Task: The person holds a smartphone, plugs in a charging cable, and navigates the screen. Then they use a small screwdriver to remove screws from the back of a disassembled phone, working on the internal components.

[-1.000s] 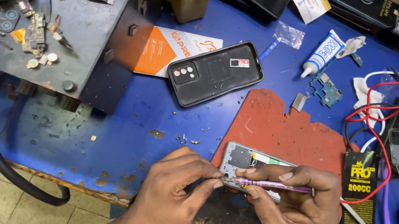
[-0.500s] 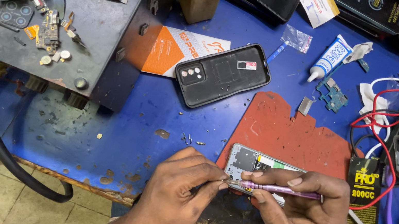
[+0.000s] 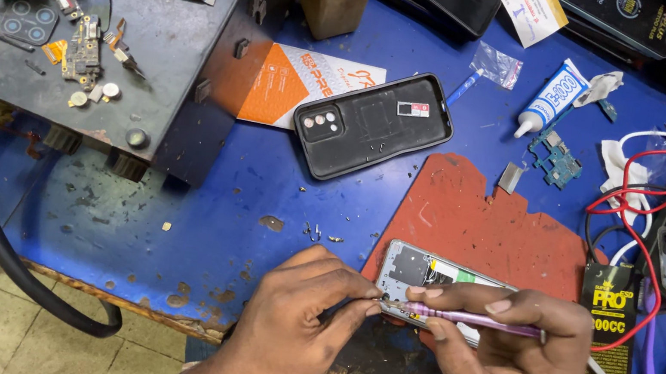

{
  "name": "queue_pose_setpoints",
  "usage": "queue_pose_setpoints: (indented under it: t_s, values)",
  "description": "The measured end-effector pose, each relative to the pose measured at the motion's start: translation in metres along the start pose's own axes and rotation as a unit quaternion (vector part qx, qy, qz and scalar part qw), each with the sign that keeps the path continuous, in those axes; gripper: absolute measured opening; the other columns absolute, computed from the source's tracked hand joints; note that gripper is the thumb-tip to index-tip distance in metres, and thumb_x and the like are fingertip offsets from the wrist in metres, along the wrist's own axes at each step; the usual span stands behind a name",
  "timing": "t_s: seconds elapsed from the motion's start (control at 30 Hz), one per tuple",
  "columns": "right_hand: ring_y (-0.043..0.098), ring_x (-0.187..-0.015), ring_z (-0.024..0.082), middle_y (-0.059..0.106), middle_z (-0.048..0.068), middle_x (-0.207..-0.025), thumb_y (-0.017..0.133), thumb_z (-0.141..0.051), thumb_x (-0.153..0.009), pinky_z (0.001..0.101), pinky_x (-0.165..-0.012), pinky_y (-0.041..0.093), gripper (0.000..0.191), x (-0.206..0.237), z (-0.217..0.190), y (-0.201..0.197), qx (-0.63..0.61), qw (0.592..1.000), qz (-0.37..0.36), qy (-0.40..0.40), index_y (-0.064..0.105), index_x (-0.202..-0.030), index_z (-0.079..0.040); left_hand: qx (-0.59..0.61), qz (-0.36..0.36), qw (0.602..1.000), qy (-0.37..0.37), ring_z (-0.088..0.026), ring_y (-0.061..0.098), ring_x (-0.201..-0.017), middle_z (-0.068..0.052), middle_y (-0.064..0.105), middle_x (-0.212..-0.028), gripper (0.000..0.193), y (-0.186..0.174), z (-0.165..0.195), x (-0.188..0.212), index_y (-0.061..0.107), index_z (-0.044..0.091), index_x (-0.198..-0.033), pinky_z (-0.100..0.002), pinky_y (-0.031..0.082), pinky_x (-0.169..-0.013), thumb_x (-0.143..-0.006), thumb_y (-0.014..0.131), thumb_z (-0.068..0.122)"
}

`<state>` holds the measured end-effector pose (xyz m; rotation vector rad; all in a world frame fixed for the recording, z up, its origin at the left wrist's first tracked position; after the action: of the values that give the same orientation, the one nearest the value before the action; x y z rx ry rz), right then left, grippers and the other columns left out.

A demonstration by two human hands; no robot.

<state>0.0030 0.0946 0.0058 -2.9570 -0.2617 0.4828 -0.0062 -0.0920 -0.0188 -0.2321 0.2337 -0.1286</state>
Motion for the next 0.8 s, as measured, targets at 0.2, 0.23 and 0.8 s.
queue_pose_setpoints:
  t_s: [0.2,0.23,0.8]
  values:
    - [0.078,-0.105,0.030,0.071,0.024,-0.110,0.067,0.014,-0.089,0.0425,-0.095,0.068,0.055,-0.007,-0.011,0.000,0.094,0.994,-0.020,-0.051,0.028,-0.121,-0.007,0.006,0.037,0.999,-0.022,-0.023,0.069,-0.079,-0.007,0.074,-0.086,0.008,-0.007,-0.004,0.001,0.072,0.001,-0.093,-0.034,0.054,-0.069,-0.086,0.077,0.003]
    - [0.078,-0.104,0.031,0.071,0.024,-0.108,0.067,0.015,-0.086,0.0425,-0.093,0.068,0.053,-0.009,-0.007,0.003,0.100,0.993,-0.043,-0.042,0.032,-0.119,-0.007,0.006,0.044,0.999,-0.016,-0.023,0.069,-0.080,-0.008,0.074,-0.086,0.008,-0.009,-0.002,0.001,0.072,0.001,-0.093,-0.034,0.055,-0.070,-0.087,0.077,0.003]
    - [0.080,-0.104,0.024,0.076,0.017,-0.112,0.071,0.007,-0.086,0.0295,-0.081,0.069,0.024,0.004,0.038,0.018,0.146,0.977,-0.137,0.080,0.049,-0.093,-0.001,0.020,0.057,0.998,-0.006,-0.023,0.070,-0.082,-0.008,0.074,-0.088,0.006,-0.013,0.000,0.000,0.072,0.001,-0.094,-0.033,0.055,-0.072,-0.088,0.075,0.001]
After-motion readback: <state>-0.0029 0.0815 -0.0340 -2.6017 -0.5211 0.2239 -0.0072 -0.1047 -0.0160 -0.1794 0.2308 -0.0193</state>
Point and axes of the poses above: each hand's wrist, its own x-axis away from the middle knuckle, its own y-axis out of the palm, z = x × y, the point moved 10 cm from there along -x, towards the middle knuckle
